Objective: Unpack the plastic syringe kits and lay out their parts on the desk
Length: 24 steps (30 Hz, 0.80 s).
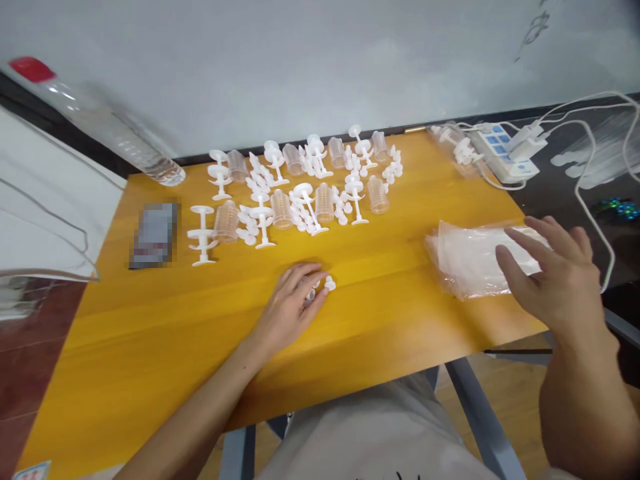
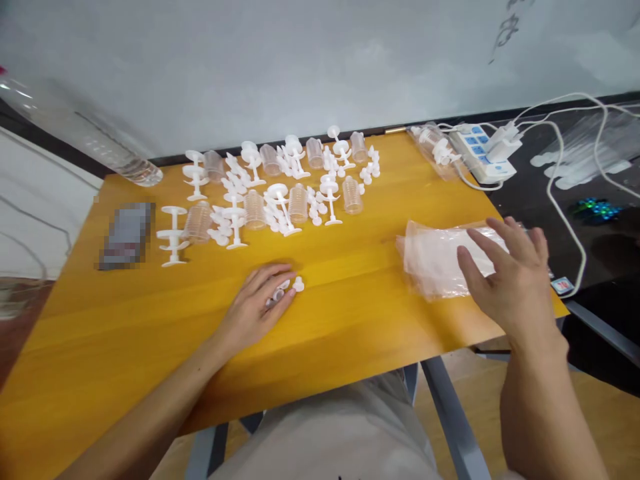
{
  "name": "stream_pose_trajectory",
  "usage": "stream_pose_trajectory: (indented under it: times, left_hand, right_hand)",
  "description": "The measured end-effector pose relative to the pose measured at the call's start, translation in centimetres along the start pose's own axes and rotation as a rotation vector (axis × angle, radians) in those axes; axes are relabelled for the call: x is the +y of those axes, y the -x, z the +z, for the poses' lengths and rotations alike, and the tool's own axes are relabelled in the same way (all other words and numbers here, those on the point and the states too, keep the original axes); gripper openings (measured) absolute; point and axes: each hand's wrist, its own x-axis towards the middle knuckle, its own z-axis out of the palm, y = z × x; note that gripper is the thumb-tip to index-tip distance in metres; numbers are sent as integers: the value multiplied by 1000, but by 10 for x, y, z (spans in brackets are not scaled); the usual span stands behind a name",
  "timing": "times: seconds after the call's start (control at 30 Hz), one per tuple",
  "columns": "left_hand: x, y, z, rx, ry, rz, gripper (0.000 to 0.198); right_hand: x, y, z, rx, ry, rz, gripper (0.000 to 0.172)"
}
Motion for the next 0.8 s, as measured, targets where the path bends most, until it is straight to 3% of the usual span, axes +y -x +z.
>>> stream_pose_trajectory:
  times: [0.03, 0.1, 0.17, 0.23, 0.33, 0.4, 0.47, 0.6, 0.7, 0.8]
  left_hand:
    - [1, 2, -3, 12, 30, -18, 27]
    - [3, 11, -13, 51, 63, -92, 30]
    - [5, 25, -23, 96, 51, -203, 35]
    - [6, 41, -29, 121, 2, -290, 45]
    - [4, 58, -29, 121, -73, -287, 46]
    - [1, 63, -25, 117, -81, -253, 32]
    - [-2, 65, -25, 135, -61, -268, 22]
    - [6, 50, -41, 259, 25, -400, 28]
    - [25, -1, -59, 246, 41, -254, 21]
    - [43, -94, -56, 171, 12, 18, 19]
  right_hand:
    - [-27, -3, -3, 40, -82, -30, 30]
    - [-85, -6, 2, -40, -280, -81, 24]
    - [-140, -7, 20, -278, -429, -149, 25]
    - [-181, -10, 46, -539, -428, -211, 35]
    - [-213, -19, 84, -770, -306, -263, 31]
    - [-217, -23, 99, -843, -275, -286, 20]
    - [-213, -23, 102, -840, -349, -281, 23]
    - [-180, -26, 74, -612, -683, -165, 16]
    - [-137, -60, 44, -353, -666, -94, 12]
    - [-91, -117, 35, -247, -389, 21, 15]
